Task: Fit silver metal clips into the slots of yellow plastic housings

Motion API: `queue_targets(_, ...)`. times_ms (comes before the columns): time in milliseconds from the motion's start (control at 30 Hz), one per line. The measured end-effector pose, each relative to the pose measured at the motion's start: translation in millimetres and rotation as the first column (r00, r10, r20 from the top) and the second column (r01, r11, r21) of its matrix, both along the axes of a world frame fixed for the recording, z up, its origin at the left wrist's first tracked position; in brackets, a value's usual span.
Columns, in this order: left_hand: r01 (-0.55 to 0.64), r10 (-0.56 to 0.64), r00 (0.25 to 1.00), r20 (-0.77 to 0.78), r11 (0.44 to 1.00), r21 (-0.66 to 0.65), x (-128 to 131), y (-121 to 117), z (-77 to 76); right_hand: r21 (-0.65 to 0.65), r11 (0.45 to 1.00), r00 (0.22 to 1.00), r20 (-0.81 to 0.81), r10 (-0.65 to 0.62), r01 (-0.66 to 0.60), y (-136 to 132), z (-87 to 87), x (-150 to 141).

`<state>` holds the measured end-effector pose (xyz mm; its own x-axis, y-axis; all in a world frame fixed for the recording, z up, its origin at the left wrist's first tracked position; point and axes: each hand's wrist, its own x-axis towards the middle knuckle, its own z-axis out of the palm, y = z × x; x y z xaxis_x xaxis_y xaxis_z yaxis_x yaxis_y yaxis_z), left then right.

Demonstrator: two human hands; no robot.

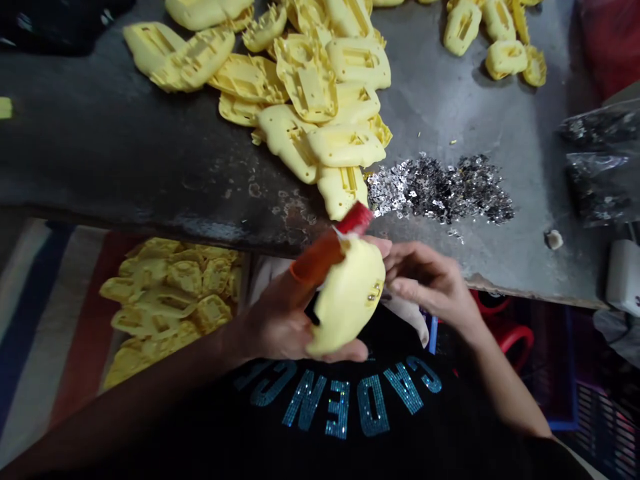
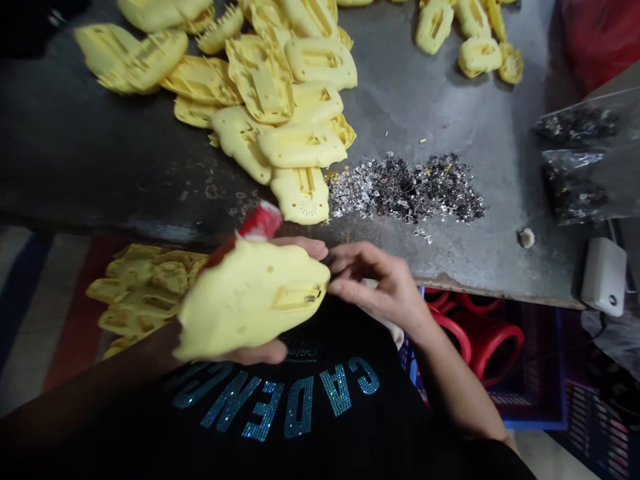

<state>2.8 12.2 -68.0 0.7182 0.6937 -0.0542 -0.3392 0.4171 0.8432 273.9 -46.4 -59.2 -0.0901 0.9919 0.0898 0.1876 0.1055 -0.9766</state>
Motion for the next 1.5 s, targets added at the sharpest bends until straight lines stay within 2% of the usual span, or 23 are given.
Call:
queue_targets(33,-0.04,0.037,0.998,0.046,0.997,0.063,1.7,3.2,-0.8,0.109,0.991,0.977,0.191,-0.092,0.072,7.2,1.5,9.6)
queue_targets(67,-0.078,0.069,0.993,0.1,0.993,0.093,3.3,5.9,-1.7,0.239,0.959,0.889,0.392,-0.238,0.151,15.3,1.5,19.7)
queue_targets(100,-0.107,0.094,0.985,0.144,0.991,0.082,4.8,7.9,-2.8,0.344,0.922,0.756,0.553,-0.35,0.176,23.8,0.0,29.3)
queue_targets(167,-0.133,0.135,0.977,0.163,0.991,-0.021,6.9,8.8,-4.6,0.45,0.887,0.522,0.735,-0.433,0.102,40.4,-6.2,43.2)
queue_targets(200,-0.15,0.155,0.977,0.147,0.988,-0.047,7.5,7.8,-5.0,0.459,0.888,0.453,0.782,-0.427,0.045,47.6,-10.0,46.7)
queue_targets(267,-0.167,0.172,0.981,0.091,0.984,-0.059,7.7,3.9,-4.1,0.454,0.89,0.394,0.827,-0.402,-0.045,58.0,-16.5,47.9)
queue_targets(333,-0.162,0.165,0.985,0.055,0.985,-0.063,7.3,-1.1,-1.6,0.445,0.892,0.381,0.84,-0.386,-0.08,61.5,-18.2,45.6)
queue_targets(433,-0.145,0.147,0.989,0.017,0.986,-0.083,6.9,-7.4,2.5,0.438,0.896,0.388,0.84,-0.379,-0.072,51.8,-9.7,44.3)
queue_targets(567,-0.107,0.107,0.994,-0.004,0.991,-0.085,7.8,-13.0,3.1,0.415,0.905,0.411,0.844,-0.346,-0.091,20.7,6.9,47.2)
queue_targets(700,-0.021,0.02,1.0,-0.012,0.988,-0.155,15.0,-17.7,-1.2,0.348,0.931,0.391,0.876,-0.281,-0.111,-0.8,5.8,46.1)
queue_targets(900,-0.016,0.029,0.999,0.031,0.934,-0.357,35.5,-19.5,-2.3,0.34,0.94,0.54,0.789,-0.293,0.013,-6.6,-13.7,53.7)
queue_targets(1000,0.018,-0.006,1.0,0.029,0.908,-0.419,38.9,-17.5,0.0,0.335,0.941,0.624,0.724,-0.295,0.056,-5.5,-18.8,57.8)
queue_targets(1100,0.085,-0.086,0.996,0.019,0.88,-0.468,38.5,-17.2,2.6,0.341,0.938,0.708,0.647,-0.282,0.061,-6.3,-13.6,53.7)
queue_targets(1167,0.119,-0.122,0.992,0.026,0.868,-0.482,38.7,-18.5,4.8,0.346,0.937,0.794,0.553,-0.253,0.057,-9.8,-4.4,46.0)
queue_targets(1267,0.153,-0.159,0.987,0.028,0.864,-0.48,40.6,-21.8,8.1,0.368,0.93,0.913,0.379,-0.151,0.001,-16.8,11.7,31.5)
queue_targets(1367,0.179,-0.184,0.982,0.037,0.859,-0.48,42.7,-25.5,10.5,0.396,0.913,0.937,0.346,-0.054,-0.094,-20.4,23.5,19.3)
queue_targets(1500,0.198,-0.207,0.978,0.033,0.859,-0.471,43.4,-30.4,13.2,0.423,0.889,0.886,0.461,-0.046,-0.174,-21.6,34.0,10.7)
